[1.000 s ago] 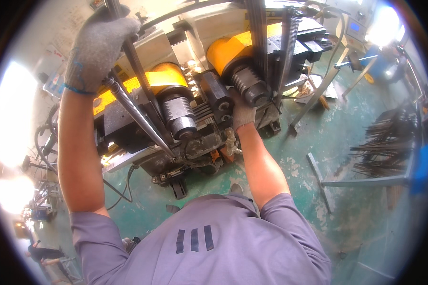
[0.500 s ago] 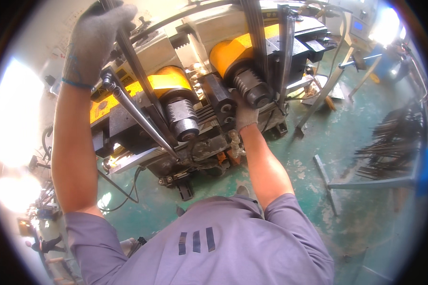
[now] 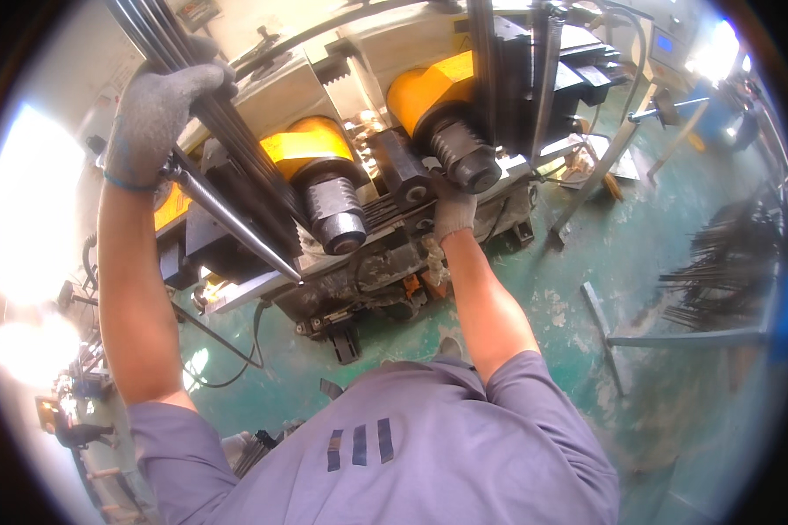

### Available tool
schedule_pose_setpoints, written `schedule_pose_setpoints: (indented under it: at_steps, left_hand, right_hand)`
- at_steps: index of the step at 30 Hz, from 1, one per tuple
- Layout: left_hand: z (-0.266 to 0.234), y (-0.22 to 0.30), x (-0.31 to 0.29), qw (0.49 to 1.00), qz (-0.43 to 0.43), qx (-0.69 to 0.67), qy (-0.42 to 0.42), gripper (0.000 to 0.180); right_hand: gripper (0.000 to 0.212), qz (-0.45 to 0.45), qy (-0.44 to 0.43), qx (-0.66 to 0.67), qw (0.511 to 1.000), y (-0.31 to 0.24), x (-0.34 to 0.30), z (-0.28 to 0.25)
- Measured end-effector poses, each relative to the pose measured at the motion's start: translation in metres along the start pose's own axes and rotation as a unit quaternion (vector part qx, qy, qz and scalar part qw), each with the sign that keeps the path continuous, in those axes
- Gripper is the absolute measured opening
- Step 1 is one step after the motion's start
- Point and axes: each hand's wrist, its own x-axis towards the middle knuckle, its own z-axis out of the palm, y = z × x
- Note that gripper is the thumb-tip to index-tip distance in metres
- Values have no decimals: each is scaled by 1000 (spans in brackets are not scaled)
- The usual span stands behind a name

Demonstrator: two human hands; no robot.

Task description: The person places a set of straight metal bars into a bending machine, secures them with a lever, and initiates the machine to bend the bars into a U-shape. They then remove the bent bars and place them onto a storage rack, repeating the process.

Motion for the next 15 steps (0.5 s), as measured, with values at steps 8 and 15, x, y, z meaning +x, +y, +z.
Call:
schedule_pose_setpoints:
  at_steps: [8,15]
  left_hand:
    - [-13,-2,-5,998,-11,-7,-69,38]
    - [-28,-29,8,999,-16,23,-32,32]
  right_hand:
    - [31,81,2,163,983,3,0,5]
    - [33,85,-4,166,982,-1,1,3]
